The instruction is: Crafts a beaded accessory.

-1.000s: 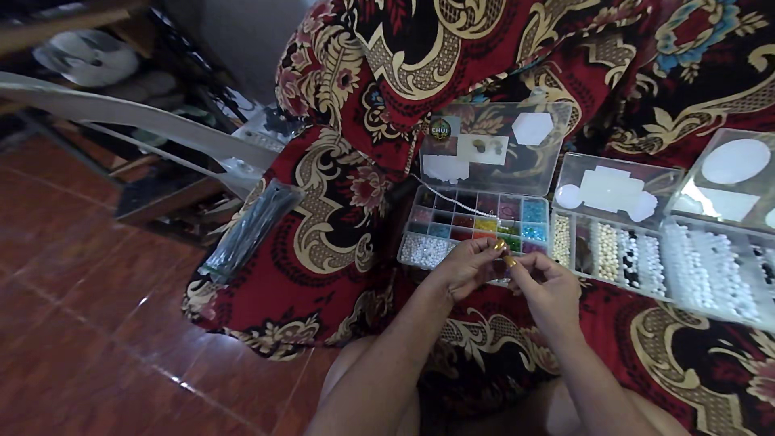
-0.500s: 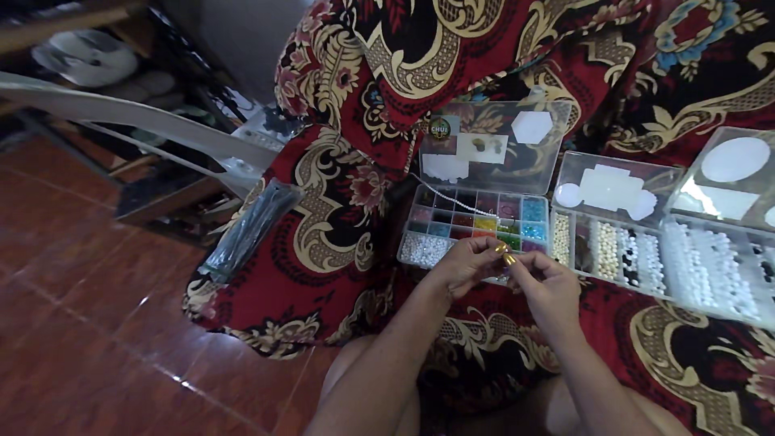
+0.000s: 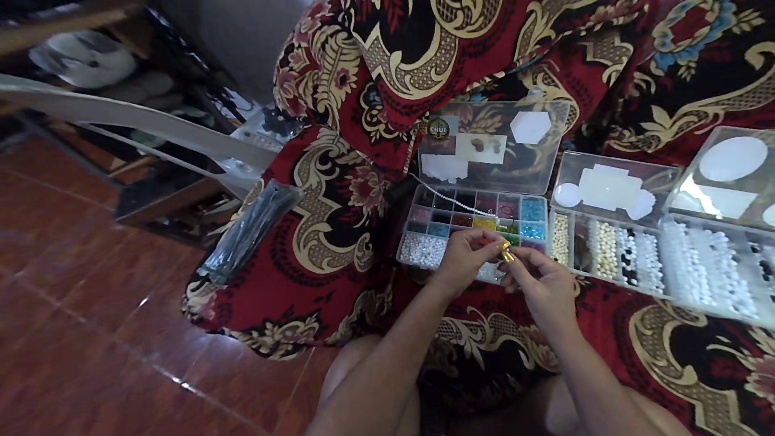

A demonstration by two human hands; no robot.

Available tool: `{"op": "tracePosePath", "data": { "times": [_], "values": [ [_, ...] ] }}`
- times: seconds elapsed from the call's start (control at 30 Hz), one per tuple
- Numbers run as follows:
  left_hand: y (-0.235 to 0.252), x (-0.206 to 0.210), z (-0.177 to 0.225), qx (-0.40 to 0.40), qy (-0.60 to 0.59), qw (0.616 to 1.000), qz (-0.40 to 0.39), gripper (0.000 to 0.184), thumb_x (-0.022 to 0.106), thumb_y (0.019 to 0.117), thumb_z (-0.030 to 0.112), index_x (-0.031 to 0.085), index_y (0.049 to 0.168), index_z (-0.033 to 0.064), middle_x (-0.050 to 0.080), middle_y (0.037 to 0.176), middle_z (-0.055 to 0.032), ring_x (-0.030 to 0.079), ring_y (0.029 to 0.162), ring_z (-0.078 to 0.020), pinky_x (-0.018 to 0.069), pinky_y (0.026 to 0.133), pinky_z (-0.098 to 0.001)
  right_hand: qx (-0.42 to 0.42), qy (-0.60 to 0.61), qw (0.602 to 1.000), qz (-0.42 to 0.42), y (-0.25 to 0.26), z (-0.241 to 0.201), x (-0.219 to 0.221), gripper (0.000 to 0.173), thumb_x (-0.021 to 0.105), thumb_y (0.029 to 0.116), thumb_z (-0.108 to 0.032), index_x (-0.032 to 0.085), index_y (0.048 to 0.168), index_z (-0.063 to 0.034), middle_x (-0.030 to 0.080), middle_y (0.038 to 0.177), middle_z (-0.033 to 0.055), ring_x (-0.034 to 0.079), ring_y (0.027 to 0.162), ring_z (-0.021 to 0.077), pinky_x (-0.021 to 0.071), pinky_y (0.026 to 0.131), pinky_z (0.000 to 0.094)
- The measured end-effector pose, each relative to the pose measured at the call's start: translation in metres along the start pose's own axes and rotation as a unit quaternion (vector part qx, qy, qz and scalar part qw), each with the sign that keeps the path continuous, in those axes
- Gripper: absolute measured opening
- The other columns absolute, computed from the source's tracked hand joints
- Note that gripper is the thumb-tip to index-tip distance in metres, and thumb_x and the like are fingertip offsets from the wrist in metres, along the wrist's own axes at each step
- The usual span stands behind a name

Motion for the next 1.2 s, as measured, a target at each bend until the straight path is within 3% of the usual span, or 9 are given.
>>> {"op": "tracePosePath", "data": {
  "times": [0.17,0.3,0.43,0.6,0.67,0.73,0.83,0.97,1.2],
  "values": [
    [0.001,-0.003,0.007,0.029,0.042,0.999,-0.006,0.007,0.061,0.0969,0.002,0.067,0.098,-0.0028,0.069,0.098,-0.0034,0.068,0.081,-0.0058,0.0593,0.078,-0.0248,-0.001,0.0,1.0,-0.019,0.0,0.0,0.003,0.019,0.056,0.097,-0.006,0.07,0.106,0.0028,0.074,0.081,-0.0001,0.069,0.061,0.0045,0.0607,0.056,0.0196],
    [0.003,-0.009,0.01,0.023,0.076,0.997,-0.006,0.007,0.063,0.0973,0.003,0.066,0.1,-0.0026,0.068,0.093,-0.0022,0.067,0.081,-0.0047,0.0583,0.078,-0.0238,-0.01,-0.004,0.998,-0.069,-0.001,0.003,0.01,0.028,0.051,0.0941,-0.007,0.065,0.116,0.0043,0.073,0.102,0.0045,0.072,0.07,0.0074,0.0632,0.064,0.023],
    [0.003,-0.01,0.011,0.021,0.082,0.995,-0.044,0.005,0.066,0.0949,0.001,0.069,0.096,-0.002,0.067,0.099,-0.0029,0.066,0.085,-0.0041,0.0575,0.08,-0.0226,-0.01,-0.019,0.998,-0.056,-0.001,0.002,0.01,0.019,0.059,0.0969,-0.011,0.07,0.107,0.001,0.073,0.089,0.0006,0.069,0.063,0.0038,0.0611,0.059,0.0199],
    [0.002,-0.024,0.021,0.012,0.155,0.988,0.0,0.009,0.065,0.0972,0.005,0.069,0.1,-0.0024,0.067,0.1,-0.0042,0.064,0.086,-0.0039,0.0552,0.082,-0.0219,-0.015,-0.034,0.998,-0.053,0.0,0.001,0.008,0.016,0.059,0.0971,-0.009,0.073,0.101,-0.0009,0.073,0.082,-0.0011,0.068,0.063,0.002,0.06,0.059,0.0176],
    [0.001,-0.038,0.027,0.027,0.256,0.966,0.039,0.013,0.066,0.0983,0.011,0.072,0.105,0.0004,0.07,0.103,-0.0065,0.067,0.089,-0.0085,0.0567,0.084,-0.0269,-0.014,-0.043,0.998,-0.043,0.001,0.001,0.006,0.016,0.06,0.0967,-0.008,0.073,0.1,-0.0012,0.073,0.081,-0.0013,0.068,0.062,0.0019,0.0595,0.059,0.0171],
    [0.0,-0.052,0.031,0.028,0.399,0.915,0.059,0.016,0.068,0.098,0.017,0.075,0.106,0.0056,0.071,0.105,-0.0096,0.068,0.094,-0.0188,0.0557,0.088,-0.038,-0.019,-0.041,0.999,-0.029,0.002,0.001,0.002,0.015,0.061,0.0959,-0.007,0.073,0.101,-0.0002,0.073,0.08,-0.0015,0.067,0.062,0.0012,0.0588,0.059,0.0162],
    [0.0,-0.056,0.021,-0.079,0.532,0.843,0.015,0.019,0.066,0.1,0.02,0.076,0.11,0.0076,0.07,0.113,-0.0152,0.066,0.107,-0.0318,0.0499,0.096,-0.0512,-0.029,-0.029,0.999,-0.014,0.003,0.001,-0.002,0.015,0.061,0.095,-0.005,0.073,0.102,0.0018,0.072,0.08,-0.001,0.066,0.06,0.0006,0.0583,0.058,0.016],
    [0.001,-0.046,0.005,-0.134,0.613,0.778,-0.029,0.021,0.061,0.1017,0.016,0.074,0.117,0.0087,0.068,0.125,-0.0162,0.06,0.123,-0.0341,0.042,0.106,-0.0551,-0.028,-0.026,0.999,-0.006,0.004,0.001,-0.003,0.015,0.062,0.0944,-0.007,0.074,0.101,0.0007,0.072,0.077,-0.0025,0.064,0.056,-0.0006,0.0562,0.053,0.0151],
    [0.002,-0.034,-0.001,-0.147,0.661,0.735,-0.028,0.022,0.061,0.1013,0.014,0.073,0.118,0.0058,0.067,0.125,-0.0181,0.059,0.123,-0.0363,0.04,0.105,-0.0573,-0.024,-0.024,0.999,-0.004,0.004,-0.001,-0.005,0.015,0.062,0.0957,-0.008,0.074,0.1,0.0003,0.072,0.08,-0.0015,0.063,0.054,0.0,0.0556,0.05,0.0157]
  ]
}}
Point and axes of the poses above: each hand's wrist, its own y-axis towards the middle knuckle, its own x-axis out of the palm, z = x × y, the point moved 10 cm from there along y, towards the middle knuckle
